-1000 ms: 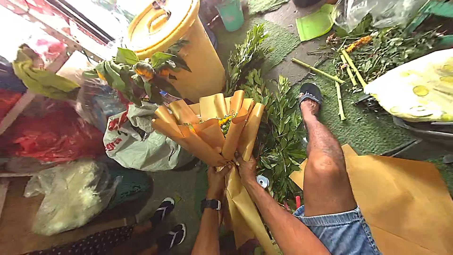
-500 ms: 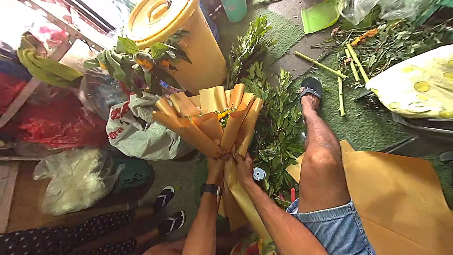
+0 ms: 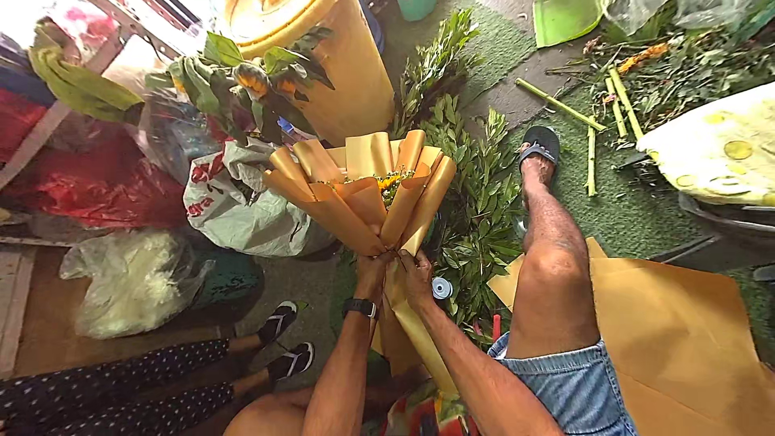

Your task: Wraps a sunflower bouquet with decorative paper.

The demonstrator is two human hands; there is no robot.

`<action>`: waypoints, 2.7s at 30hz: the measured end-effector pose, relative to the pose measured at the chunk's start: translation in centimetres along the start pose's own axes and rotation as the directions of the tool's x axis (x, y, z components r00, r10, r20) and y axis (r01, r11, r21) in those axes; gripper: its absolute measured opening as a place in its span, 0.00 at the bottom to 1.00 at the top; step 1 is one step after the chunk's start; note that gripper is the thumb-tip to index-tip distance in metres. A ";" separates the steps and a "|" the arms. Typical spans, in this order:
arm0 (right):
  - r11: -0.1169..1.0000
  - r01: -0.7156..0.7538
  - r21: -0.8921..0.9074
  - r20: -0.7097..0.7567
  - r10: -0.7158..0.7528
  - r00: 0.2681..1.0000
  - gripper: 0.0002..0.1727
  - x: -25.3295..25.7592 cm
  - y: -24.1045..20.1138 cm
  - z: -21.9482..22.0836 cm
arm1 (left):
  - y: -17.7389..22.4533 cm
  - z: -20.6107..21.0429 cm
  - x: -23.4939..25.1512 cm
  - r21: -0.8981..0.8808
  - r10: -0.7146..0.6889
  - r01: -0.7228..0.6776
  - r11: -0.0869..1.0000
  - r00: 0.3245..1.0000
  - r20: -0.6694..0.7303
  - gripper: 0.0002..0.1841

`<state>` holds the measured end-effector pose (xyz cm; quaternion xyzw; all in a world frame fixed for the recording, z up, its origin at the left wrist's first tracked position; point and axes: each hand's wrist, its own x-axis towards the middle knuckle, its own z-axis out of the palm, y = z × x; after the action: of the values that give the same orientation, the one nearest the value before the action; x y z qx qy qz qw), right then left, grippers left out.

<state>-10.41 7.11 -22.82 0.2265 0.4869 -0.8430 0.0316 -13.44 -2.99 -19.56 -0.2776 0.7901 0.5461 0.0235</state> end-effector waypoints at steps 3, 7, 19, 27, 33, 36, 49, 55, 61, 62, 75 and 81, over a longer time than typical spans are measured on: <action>1.000 0.026 -0.010 0.040 -0.026 0.999 0.13 -0.1 0.0 -0.3 | -0.1 -0.1 0.1 -0.001 -0.010 0.010 1.000 1.000 0.008 0.30; 0.986 0.096 -0.138 0.070 -0.087 0.994 0.16 -0.7 -0.2 -0.5 | 0.1 -0.3 0.2 -0.001 0.012 -0.012 1.000 0.999 0.047 0.30; 0.984 -0.033 -0.178 -0.003 0.033 0.999 0.13 1.7 -0.7 0.7 | 0.5 0.0 0.6 0.228 0.020 0.016 0.973 0.988 -0.151 0.34; 0.988 0.058 -0.146 0.055 -0.050 0.997 0.10 1.0 0.1 0.6 | 0.1 -0.2 1.4 0.283 -0.003 0.039 0.958 0.992 -0.125 0.33; 1.000 0.008 0.008 0.068 -0.008 0.998 0.10 0.8 0.6 -0.2 | 0.9 -0.7 1.4 0.142 -0.011 0.015 0.990 1.000 -0.024 0.30; 0.994 -0.012 0.107 0.128 -0.002 0.992 0.11 1.1 0.9 -0.5 | 1.0 -0.7 1.4 0.111 -0.016 0.020 0.994 0.999 -0.037 0.32; 0.992 -0.126 0.020 0.224 0.118 0.967 0.14 2.3 -0.4 -0.9 | 0.6 -0.7 1.6 0.098 -0.053 0.054 0.994 0.998 -0.014 0.33; 0.971 -0.236 0.035 0.297 0.215 0.930 0.12 3.8 -0.4 -1.0 | 0.5 -0.7 1.8 0.084 -0.053 0.055 0.995 0.998 -0.025 0.34; 0.960 -0.280 0.011 0.303 0.264 0.916 0.15 3.8 -0.8 -1.3 | 0.5 -0.7 1.8 0.152 -0.065 0.070 0.986 0.997 -0.036 0.36; 0.960 -0.279 0.008 0.288 0.264 0.920 0.14 3.7 -1.1 -1.5 | 0.4 -0.6 1.9 0.152 -0.066 0.071 0.986 0.997 -0.035 0.35; 0.978 -0.086 0.191 0.186 0.050 0.981 0.24 5.9 -4.1 0.0 | -0.3 -0.6 2.2 0.162 -0.036 0.039 0.986 0.999 -0.022 0.34; 0.992 -0.034 0.124 0.205 0.008 0.979 0.28 4.7 -3.1 -1.3 | 0.0 -0.8 1.9 0.170 -0.042 0.042 0.985 0.999 -0.007 0.31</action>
<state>-15.04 10.61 -22.86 0.1453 0.4243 -0.8906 0.0758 -14.86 -4.45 -19.88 -0.2919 0.8278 0.4757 0.0574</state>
